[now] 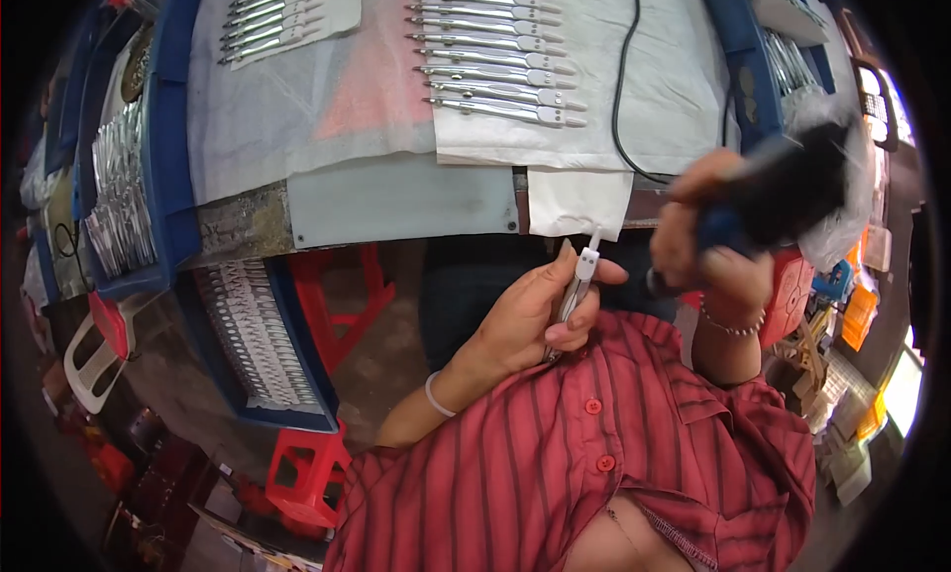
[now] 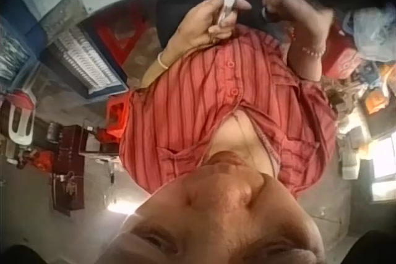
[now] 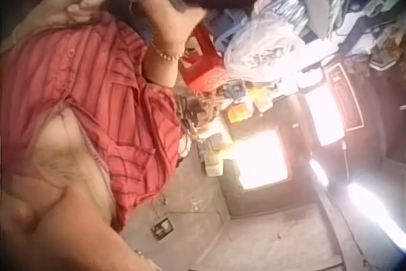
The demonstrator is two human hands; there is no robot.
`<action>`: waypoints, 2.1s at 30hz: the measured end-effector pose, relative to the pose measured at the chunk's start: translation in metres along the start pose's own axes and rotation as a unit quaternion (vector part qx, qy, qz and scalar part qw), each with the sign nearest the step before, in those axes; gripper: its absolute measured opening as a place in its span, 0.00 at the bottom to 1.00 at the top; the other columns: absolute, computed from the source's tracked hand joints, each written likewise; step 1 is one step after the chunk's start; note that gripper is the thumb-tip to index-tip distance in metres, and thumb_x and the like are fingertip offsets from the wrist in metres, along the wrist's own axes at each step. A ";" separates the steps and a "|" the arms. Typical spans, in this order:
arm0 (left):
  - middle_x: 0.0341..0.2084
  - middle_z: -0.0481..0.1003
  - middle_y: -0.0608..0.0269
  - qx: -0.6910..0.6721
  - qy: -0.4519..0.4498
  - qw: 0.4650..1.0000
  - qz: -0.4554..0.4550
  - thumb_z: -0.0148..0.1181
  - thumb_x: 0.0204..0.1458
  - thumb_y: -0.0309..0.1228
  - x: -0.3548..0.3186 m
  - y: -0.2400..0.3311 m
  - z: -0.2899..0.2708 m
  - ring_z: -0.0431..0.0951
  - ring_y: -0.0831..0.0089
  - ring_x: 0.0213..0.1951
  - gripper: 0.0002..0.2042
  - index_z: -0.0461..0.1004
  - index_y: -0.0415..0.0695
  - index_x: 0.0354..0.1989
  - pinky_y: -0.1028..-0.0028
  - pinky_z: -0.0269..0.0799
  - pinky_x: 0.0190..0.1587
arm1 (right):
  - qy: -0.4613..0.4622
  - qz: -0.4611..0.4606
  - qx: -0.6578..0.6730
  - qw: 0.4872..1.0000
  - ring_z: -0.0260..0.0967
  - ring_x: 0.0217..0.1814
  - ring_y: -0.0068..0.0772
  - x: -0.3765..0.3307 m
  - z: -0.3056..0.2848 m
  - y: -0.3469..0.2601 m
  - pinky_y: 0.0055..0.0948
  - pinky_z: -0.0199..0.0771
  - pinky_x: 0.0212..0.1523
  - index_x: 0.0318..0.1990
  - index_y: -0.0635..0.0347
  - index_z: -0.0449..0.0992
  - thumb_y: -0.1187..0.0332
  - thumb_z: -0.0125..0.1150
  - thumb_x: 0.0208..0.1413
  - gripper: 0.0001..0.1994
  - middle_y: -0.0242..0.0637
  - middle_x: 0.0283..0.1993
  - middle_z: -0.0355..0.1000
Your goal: Assembling small metal components using a handheld power tool at a industrial workbench.
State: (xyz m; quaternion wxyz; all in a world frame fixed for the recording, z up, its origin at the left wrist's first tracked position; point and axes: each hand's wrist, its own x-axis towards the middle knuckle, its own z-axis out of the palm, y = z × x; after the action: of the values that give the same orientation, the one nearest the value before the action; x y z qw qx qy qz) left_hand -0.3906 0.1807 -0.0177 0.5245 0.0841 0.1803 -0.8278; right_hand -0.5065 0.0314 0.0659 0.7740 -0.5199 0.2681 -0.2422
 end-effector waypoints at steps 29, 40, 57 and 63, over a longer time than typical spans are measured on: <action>0.26 0.72 0.65 0.821 0.219 0.386 0.359 0.53 0.53 0.23 -0.007 0.328 0.140 0.72 0.79 0.26 0.10 0.71 0.40 0.44 0.79 0.68 0.29 | 0.057 -0.014 0.114 0.992 0.64 0.13 0.29 -0.018 -0.026 -0.016 0.26 0.69 0.17 0.39 0.68 0.60 0.64 0.71 0.40 0.26 0.37 0.16 0.64; 0.25 0.72 0.72 0.879 0.196 0.402 0.163 0.58 0.46 0.23 0.018 0.455 0.137 0.68 0.84 0.30 0.05 0.73 0.40 0.33 0.82 0.65 0.35 | 0.082 0.035 0.091 0.992 0.67 0.16 0.31 -0.004 -0.040 -0.017 0.25 0.69 0.18 0.39 0.70 0.62 0.67 0.71 0.36 0.26 0.39 0.18 0.66; 0.35 0.71 0.55 0.940 0.144 0.132 0.281 0.56 0.46 0.23 0.010 0.447 0.120 0.72 0.58 0.40 0.09 0.77 0.45 0.37 0.69 0.67 0.44 | 0.047 0.128 0.067 0.988 0.66 0.19 0.20 -0.010 -0.026 -0.030 0.19 0.63 0.19 0.39 0.68 0.68 0.78 0.69 0.37 0.20 0.35 0.21 0.69; 0.33 0.74 0.53 0.926 0.192 0.118 0.303 0.54 0.48 0.25 0.011 0.443 0.115 0.74 0.57 0.38 0.07 0.77 0.42 0.34 0.67 0.69 0.42 | 0.035 0.126 0.034 0.991 0.65 0.19 0.17 -0.025 -0.028 -0.026 0.19 0.62 0.18 0.39 0.68 0.69 0.76 0.70 0.37 0.19 0.33 0.21 0.69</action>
State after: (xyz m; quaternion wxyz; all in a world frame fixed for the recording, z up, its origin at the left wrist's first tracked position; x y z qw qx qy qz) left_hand 0.0081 -0.0429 -0.0087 0.2007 0.7094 -0.6697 -0.0895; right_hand -0.5466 0.0203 0.0850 0.8056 -0.4466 0.3504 -0.1697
